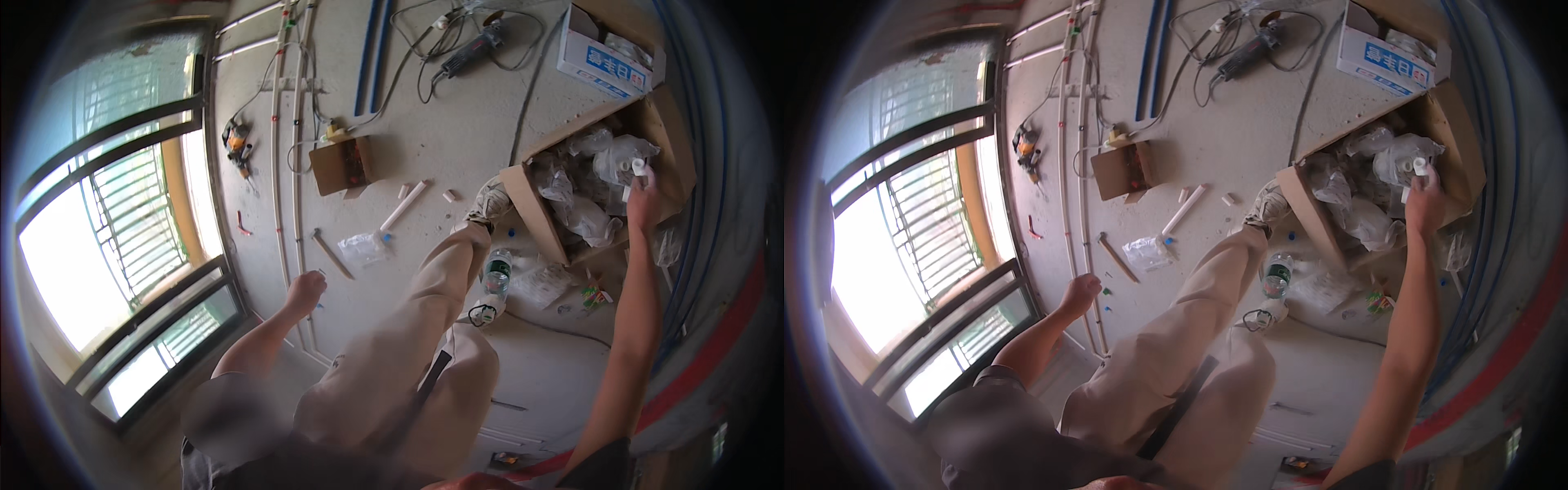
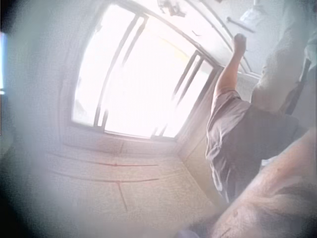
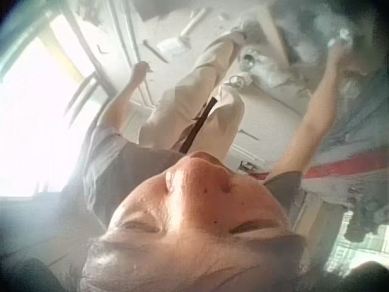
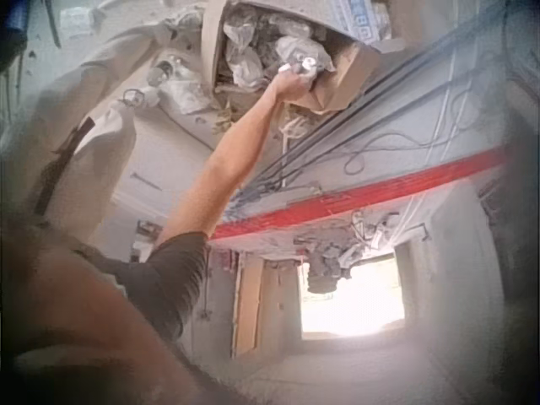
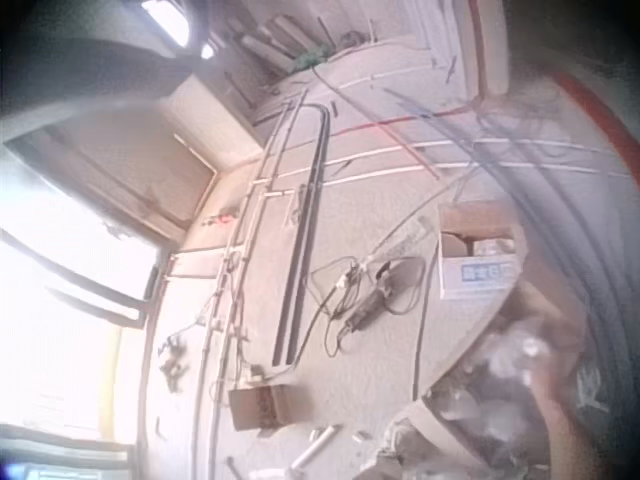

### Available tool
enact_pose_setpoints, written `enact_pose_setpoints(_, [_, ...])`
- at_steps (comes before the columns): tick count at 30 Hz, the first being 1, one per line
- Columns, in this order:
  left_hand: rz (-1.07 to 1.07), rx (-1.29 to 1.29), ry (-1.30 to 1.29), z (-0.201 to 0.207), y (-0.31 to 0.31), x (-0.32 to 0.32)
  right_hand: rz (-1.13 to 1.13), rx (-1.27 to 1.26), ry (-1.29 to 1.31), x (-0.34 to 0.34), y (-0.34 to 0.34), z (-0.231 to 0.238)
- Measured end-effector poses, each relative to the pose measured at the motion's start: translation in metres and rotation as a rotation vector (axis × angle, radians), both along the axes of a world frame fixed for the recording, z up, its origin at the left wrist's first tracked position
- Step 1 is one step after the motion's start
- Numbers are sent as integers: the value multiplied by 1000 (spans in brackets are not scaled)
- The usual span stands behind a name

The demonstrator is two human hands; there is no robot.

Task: The person connects white PVC pipes using elbow joints and a pipe cutter. They measure and cut the pipes, then attach them to the existing framework on the floor.

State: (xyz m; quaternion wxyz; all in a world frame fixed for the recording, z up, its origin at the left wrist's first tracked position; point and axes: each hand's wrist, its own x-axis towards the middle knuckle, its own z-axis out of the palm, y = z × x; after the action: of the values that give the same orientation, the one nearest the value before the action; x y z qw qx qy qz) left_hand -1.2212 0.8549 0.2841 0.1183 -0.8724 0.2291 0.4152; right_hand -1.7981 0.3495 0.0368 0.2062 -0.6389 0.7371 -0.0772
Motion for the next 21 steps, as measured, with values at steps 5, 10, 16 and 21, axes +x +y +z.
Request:
enact_pose_setpoints(5, [178, 119, 15, 60, 225, -67, -495, 320, -1061, -20, 62, 86])
enact_pose_setpoints(10, [471, 202, 150, 94, 434, -200, -319, 641, -1833, -8, 208, 231])
enact_pose_setpoints(16, [759, 212, 337, 129, 559, -314, -292, 1094, -1592, 107, 314, 295])
enact_pose_setpoints(21, [1112, 38, 291, 137, 613, -340, -313, 1446, -1042, 227, 437, 277])
